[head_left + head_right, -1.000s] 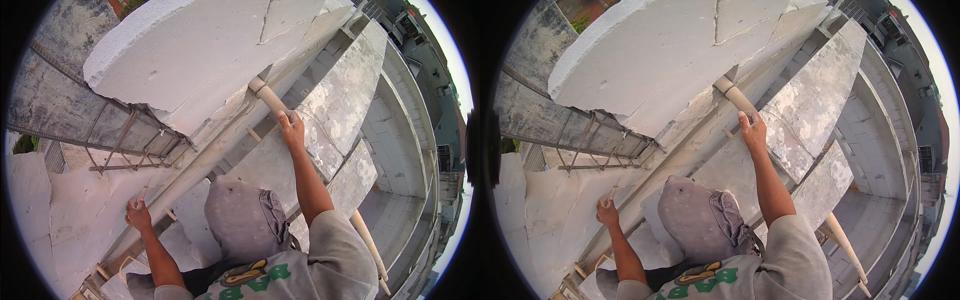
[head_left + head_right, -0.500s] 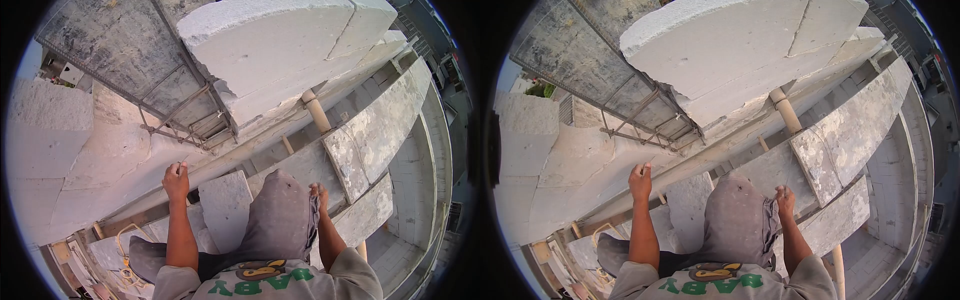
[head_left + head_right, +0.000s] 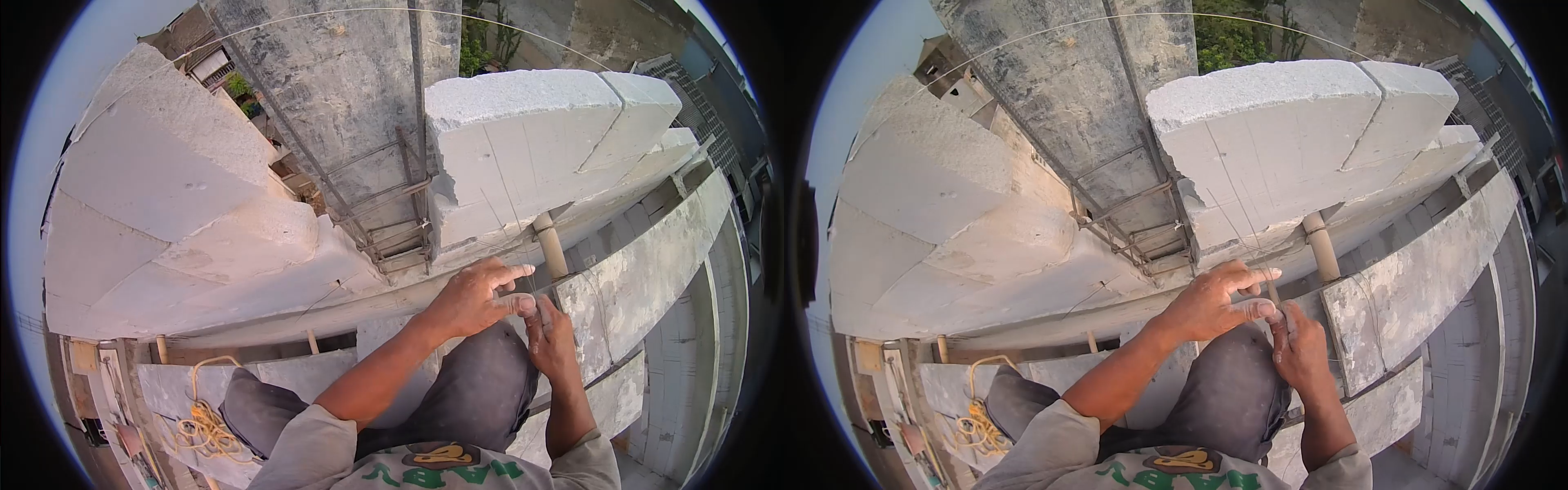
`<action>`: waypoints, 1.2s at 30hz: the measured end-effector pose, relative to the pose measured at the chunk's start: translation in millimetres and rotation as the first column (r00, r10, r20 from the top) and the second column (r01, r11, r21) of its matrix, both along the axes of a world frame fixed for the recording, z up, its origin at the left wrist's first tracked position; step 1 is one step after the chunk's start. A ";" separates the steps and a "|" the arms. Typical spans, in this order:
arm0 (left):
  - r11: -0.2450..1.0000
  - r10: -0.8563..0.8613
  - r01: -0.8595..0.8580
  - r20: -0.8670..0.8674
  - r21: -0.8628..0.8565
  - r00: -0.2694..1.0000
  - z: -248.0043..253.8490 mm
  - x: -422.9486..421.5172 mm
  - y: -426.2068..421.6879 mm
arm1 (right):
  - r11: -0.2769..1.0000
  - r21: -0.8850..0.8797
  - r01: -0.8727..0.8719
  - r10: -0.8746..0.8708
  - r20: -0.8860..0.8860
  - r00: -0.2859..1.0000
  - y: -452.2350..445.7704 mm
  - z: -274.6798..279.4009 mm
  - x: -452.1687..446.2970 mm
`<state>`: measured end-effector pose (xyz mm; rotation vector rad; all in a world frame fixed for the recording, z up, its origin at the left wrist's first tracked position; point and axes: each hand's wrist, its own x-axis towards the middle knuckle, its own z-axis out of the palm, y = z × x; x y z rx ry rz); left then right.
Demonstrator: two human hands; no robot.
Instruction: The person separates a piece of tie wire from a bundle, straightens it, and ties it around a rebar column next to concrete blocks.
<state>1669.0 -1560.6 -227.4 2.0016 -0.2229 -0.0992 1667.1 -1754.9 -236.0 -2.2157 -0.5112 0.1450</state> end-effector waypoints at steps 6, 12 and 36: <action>0.975 0.041 -0.038 0.005 -0.219 0.999 11.6 -8.2 9.9 | 0.961 -0.039 -0.275 0.272 -0.064 0.960 20.3 26.2 2.8; 0.595 0.253 -0.436 -0.357 -0.675 0.899 -9.3 -31.1 55.6 | 0.930 -0.035 -0.365 0.356 -0.154 0.922 -33.4 51.7 -13.4; 0.698 0.596 -0.466 0.080 -0.544 0.799 44.0 -152.1 102.6 | 0.980 -0.054 -0.192 0.176 -0.220 0.960 -143.1 117.2 61.5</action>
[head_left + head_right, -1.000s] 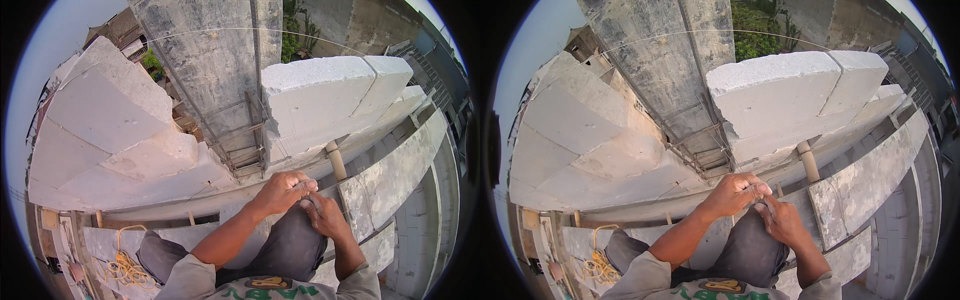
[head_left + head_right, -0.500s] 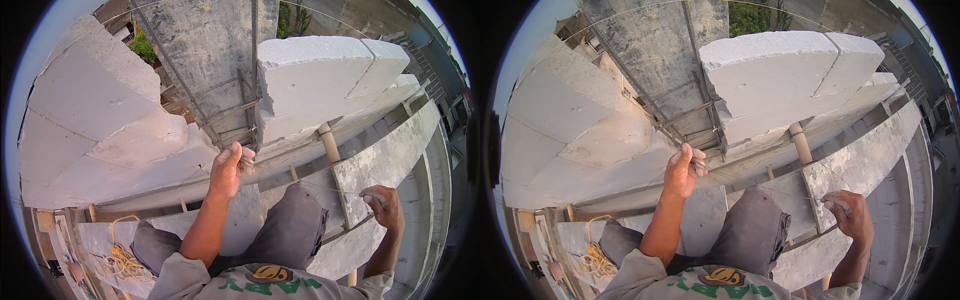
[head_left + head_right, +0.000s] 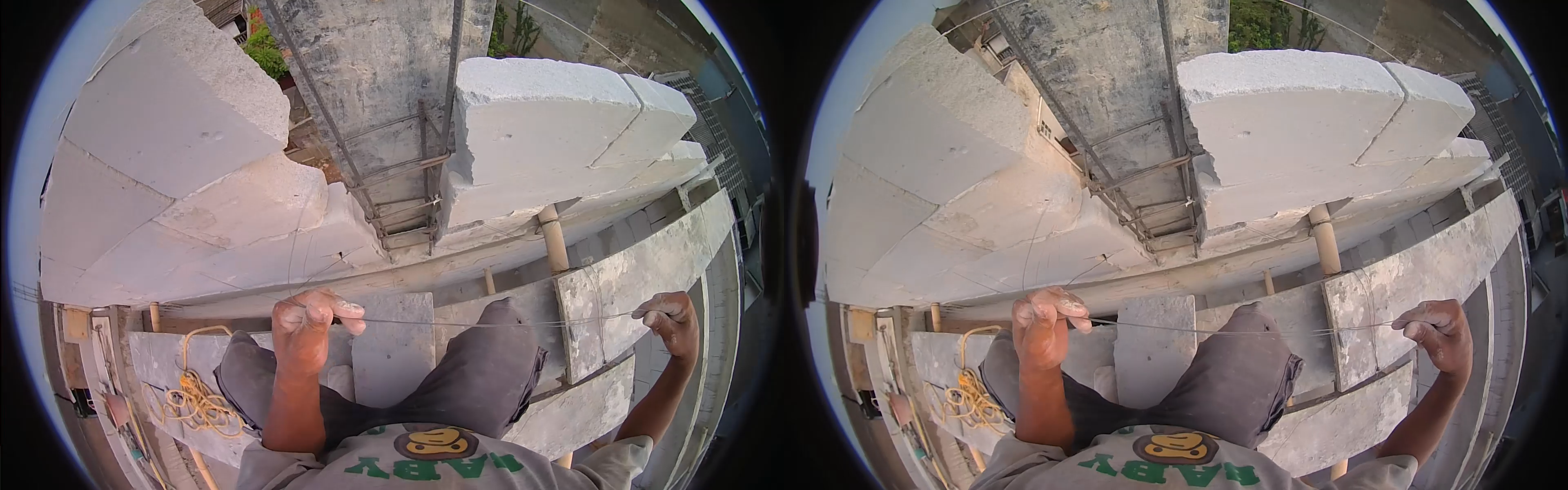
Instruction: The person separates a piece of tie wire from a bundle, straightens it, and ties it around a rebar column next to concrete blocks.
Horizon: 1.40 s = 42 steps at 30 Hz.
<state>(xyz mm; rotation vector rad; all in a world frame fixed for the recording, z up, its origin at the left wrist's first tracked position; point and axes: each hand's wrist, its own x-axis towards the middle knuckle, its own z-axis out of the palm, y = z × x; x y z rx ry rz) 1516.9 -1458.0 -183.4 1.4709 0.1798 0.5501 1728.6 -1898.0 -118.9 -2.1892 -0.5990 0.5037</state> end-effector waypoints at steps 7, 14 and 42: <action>0.639 0.762 -0.765 0.192 -0.074 0.618 10.7 -140.3 98.7 | 0.909 -0.071 -0.410 0.416 0.169 0.893 108.7 -39.5 37.0; 0.714 0.700 -0.691 0.145 -0.114 0.699 6.0 -116.6 60.7 | 0.746 -0.189 -0.638 0.634 0.492 0.596 273.9 -46.9 -19.6; 0.728 0.603 -0.630 -0.184 -0.272 0.776 -34.2 -45.0 52.9 | 0.778 0.599 -0.189 0.277 -0.056 0.959 303.5 -117.6 -8.1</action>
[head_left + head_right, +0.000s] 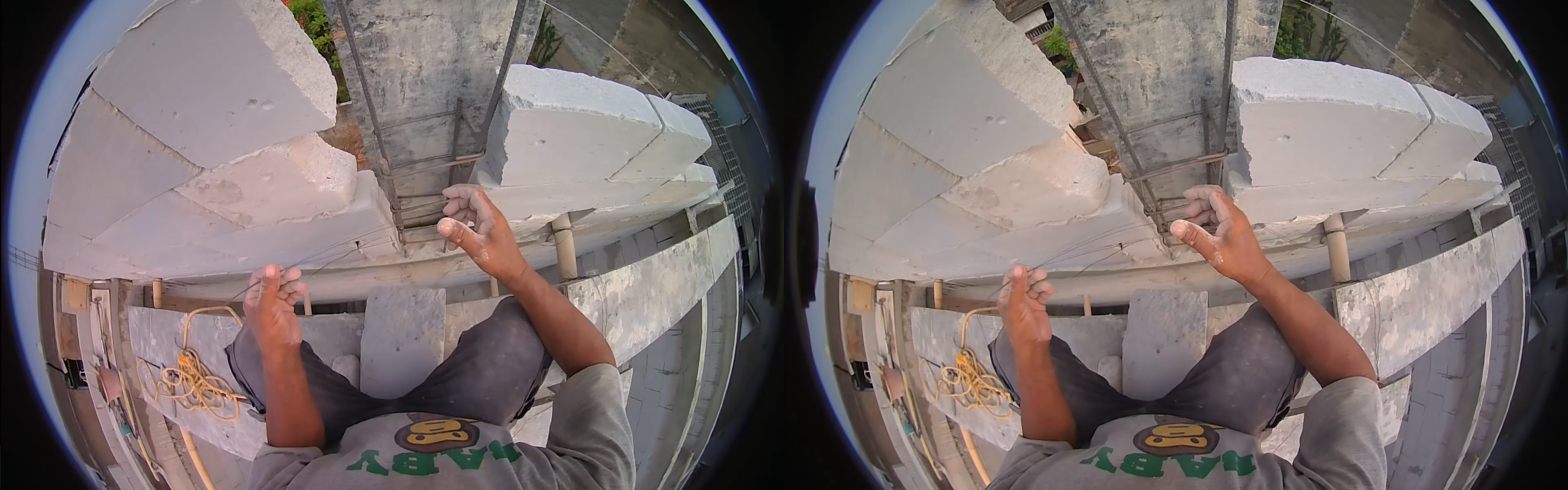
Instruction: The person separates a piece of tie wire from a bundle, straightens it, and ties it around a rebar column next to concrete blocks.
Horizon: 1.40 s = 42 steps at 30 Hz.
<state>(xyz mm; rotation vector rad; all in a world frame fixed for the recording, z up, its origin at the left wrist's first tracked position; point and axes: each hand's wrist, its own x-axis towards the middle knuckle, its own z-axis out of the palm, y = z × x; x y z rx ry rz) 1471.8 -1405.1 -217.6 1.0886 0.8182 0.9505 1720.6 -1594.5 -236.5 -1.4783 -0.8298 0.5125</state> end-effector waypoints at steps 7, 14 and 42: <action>0.993 -0.091 0.090 -0.008 -0.081 0.996 -6.2 8.4 -10.3 | 0.969 -0.146 -0.199 0.226 0.203 0.953 10.4 5.9 -7.7; 0.994 -0.093 0.092 -0.017 -0.062 0.996 -5.8 2.7 -6.4 | 0.966 -0.124 -0.225 0.255 0.358 0.898 11.4 -1.4 -15.3; 0.917 0.399 -0.386 0.187 -0.103 0.898 10.9 -58.7 60.5 | 0.838 -0.535 -0.105 0.439 0.549 0.711 -33.8 -2.5 11.6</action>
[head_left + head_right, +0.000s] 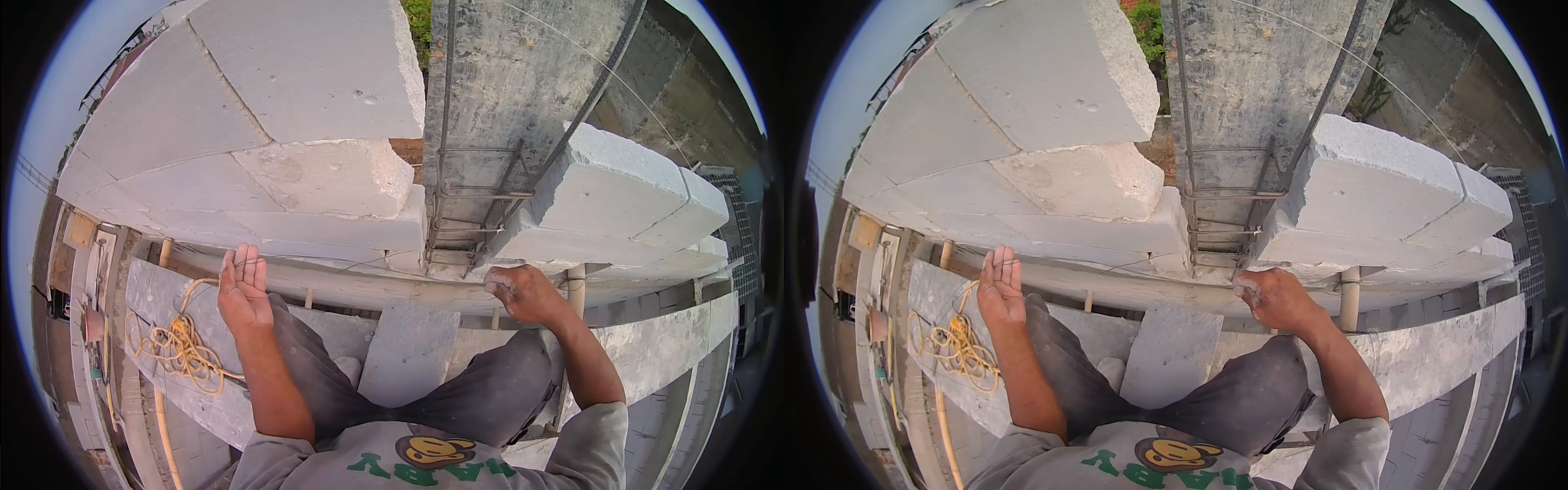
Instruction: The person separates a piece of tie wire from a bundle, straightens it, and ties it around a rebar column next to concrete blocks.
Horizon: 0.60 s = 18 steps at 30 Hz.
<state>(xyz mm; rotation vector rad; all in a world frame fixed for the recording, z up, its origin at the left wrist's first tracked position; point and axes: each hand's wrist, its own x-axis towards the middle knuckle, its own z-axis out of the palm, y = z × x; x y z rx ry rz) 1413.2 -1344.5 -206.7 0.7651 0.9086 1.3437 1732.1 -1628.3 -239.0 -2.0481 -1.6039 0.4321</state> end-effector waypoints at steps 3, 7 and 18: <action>0.998 0.069 -0.069 -0.023 0.007 0.997 7.6 3.6 -1.7 | 0.997 -0.076 -0.027 0.024 -0.043 0.999 0.3 18.6 -4.0; 0.972 0.232 -0.233 0.034 0.018 0.972 23.0 -6.6 4.9 | 0.996 -0.087 -0.021 0.018 -0.036 0.999 0.2 23.9 -6.2; 0.923 0.386 -0.383 -0.094 0.044 0.918 26.9 -44.7 22.2 | 0.884 -0.216 -0.414 0.298 -0.421 0.857 -8.6 63.6 -10.7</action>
